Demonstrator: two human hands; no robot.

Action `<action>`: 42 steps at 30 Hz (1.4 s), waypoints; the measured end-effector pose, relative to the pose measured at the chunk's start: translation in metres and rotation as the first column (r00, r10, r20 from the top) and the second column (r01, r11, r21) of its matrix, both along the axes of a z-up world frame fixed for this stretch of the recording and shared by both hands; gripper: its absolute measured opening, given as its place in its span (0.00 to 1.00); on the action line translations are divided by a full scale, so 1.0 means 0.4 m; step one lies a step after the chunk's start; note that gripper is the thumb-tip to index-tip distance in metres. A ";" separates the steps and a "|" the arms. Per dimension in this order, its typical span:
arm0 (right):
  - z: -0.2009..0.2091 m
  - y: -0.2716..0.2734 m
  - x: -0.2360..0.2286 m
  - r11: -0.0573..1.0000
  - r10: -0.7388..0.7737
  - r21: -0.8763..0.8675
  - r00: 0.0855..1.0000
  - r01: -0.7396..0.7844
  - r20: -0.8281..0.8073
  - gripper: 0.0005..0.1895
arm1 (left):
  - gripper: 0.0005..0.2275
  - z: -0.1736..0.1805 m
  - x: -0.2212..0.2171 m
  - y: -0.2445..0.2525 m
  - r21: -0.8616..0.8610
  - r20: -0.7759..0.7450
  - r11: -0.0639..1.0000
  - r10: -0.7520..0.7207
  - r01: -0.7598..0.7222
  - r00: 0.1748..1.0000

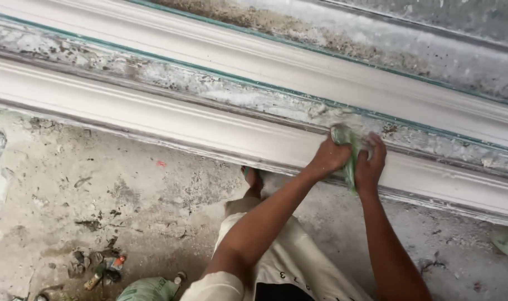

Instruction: Cleaning long plaster cornices on a workbench and mixing gypsum powder with water in a bowl to create plaster paste.

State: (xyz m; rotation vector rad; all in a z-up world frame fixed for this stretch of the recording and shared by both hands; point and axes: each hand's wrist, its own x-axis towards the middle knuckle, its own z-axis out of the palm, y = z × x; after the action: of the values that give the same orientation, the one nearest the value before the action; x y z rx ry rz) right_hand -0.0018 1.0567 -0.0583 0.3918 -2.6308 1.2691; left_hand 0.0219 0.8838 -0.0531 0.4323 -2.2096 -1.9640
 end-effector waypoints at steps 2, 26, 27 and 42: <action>0.032 -0.029 -0.042 0.998 -0.060 -0.013 0.989 0.062 0.132 0.16 | 0.34 0.146 -0.001 -0.141 0.138 0.041 0.985 -0.112 0.106 0.993; -0.012 -0.039 -0.057 0.941 -0.165 0.289 0.984 0.177 -0.063 0.25 | 0.19 -0.262 0.052 -0.748 -0.675 -0.204 0.716 0.052 -0.178 0.978; -0.012 -0.042 -0.059 0.932 -0.167 0.310 0.982 0.188 -0.092 0.24 | 0.18 -0.264 0.112 -0.930 -0.315 -0.032 0.911 0.272 -0.268 0.962; -0.054 -0.012 -0.057 0.918 -0.183 0.348 0.982 0.188 -0.046 0.24 | 0.18 -0.092 -0.180 -0.585 0.005 -0.101 0.998 -0.054 0.055 0.993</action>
State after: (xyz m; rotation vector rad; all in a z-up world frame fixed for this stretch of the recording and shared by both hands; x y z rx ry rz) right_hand -0.0247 1.0517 -0.0799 0.1914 -2.8048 0.7354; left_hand -0.0503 0.6498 -0.0900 0.2697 -2.1740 -1.9754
